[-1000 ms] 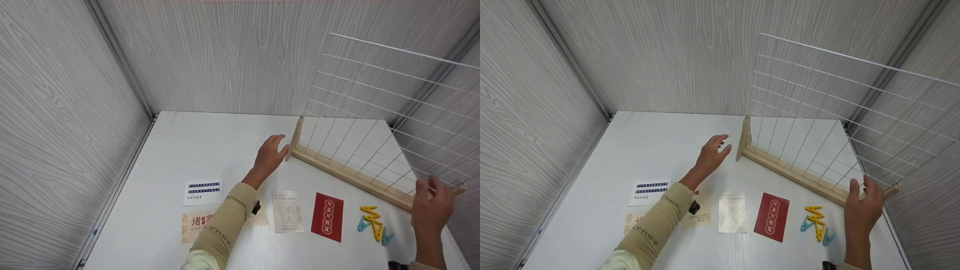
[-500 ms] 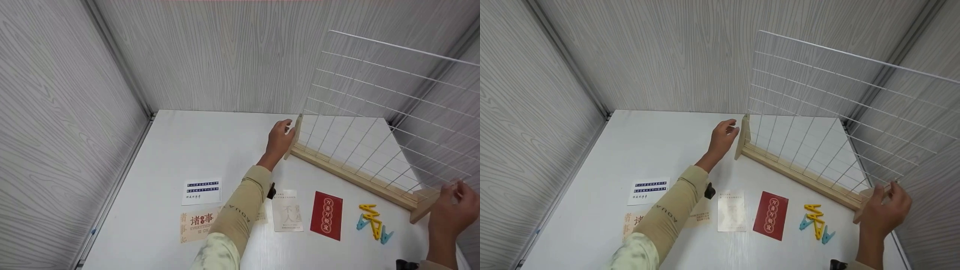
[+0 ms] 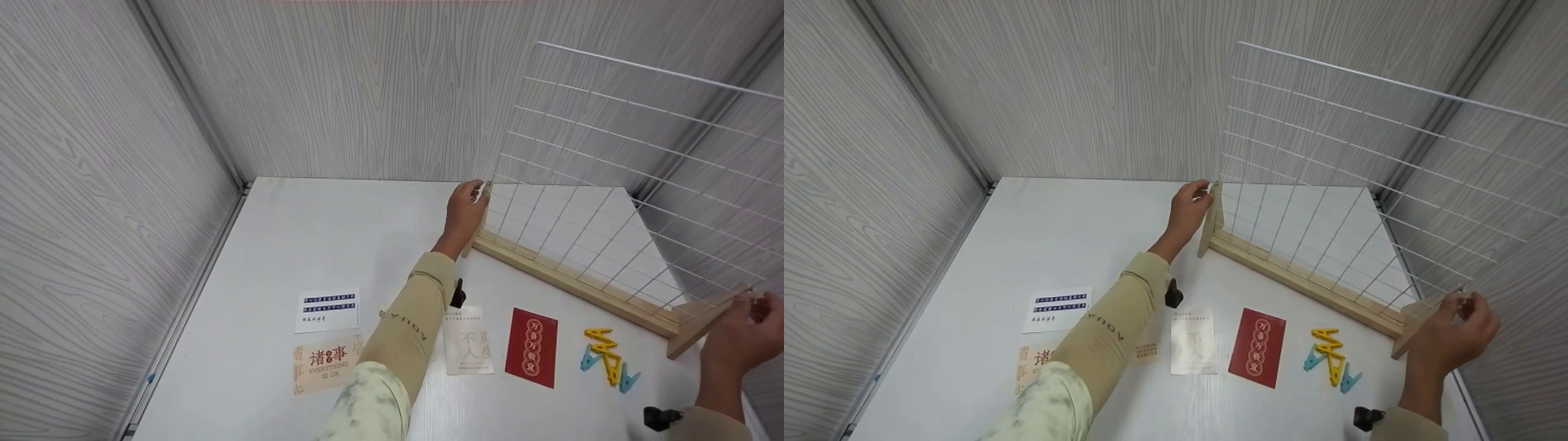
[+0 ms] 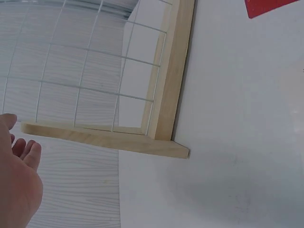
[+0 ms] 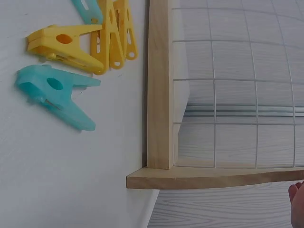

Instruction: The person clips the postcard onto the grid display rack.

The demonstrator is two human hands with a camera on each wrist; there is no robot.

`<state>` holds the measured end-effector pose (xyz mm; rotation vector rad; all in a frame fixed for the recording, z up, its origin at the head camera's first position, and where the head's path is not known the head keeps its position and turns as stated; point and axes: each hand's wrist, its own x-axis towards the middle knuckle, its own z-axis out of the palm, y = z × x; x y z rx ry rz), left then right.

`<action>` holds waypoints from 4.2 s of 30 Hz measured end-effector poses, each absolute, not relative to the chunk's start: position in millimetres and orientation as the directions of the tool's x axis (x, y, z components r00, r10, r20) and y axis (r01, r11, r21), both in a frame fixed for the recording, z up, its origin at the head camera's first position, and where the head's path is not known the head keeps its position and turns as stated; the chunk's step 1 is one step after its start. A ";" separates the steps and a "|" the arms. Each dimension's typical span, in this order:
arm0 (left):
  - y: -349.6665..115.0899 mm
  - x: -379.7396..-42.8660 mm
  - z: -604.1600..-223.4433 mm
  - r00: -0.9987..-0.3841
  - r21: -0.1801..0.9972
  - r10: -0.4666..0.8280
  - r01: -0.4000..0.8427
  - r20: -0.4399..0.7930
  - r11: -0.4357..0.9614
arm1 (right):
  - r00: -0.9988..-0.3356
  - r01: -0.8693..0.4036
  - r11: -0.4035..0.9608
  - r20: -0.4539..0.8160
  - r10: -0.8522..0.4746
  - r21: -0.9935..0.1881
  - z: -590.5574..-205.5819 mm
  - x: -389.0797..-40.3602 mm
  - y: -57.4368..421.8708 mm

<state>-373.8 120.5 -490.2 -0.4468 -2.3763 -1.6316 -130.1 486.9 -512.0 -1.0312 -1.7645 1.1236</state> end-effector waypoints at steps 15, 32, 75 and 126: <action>130.9 -372.7 -492.5 -0.939 0.882 0.034 0.333 0.341 0.334 | -0.310 0.157 0.209 0.152 0.938 -0.965 -511.6 -128.3 484.4; 130.7 -374.3 -498.7 -0.937 0.870 -0.016 0.318 0.349 0.376 | -0.282 0.140 0.152 0.108 0.953 -0.978 -510.4 -128.9 486.4; 49.1 -343.0 -513.7 -0.911 0.873 -0.090 0.352 0.403 0.337 | -0.464 0.057 0.170 0.125 0.877 -0.984 -512.7 -174.7 476.0; -44.8 -307.1 -519.4 -0.880 0.885 -0.204 0.364 0.429 0.290 | -0.689 0.143 0.334 0.149 0.709 -0.932 -504.8 -225.6 426.9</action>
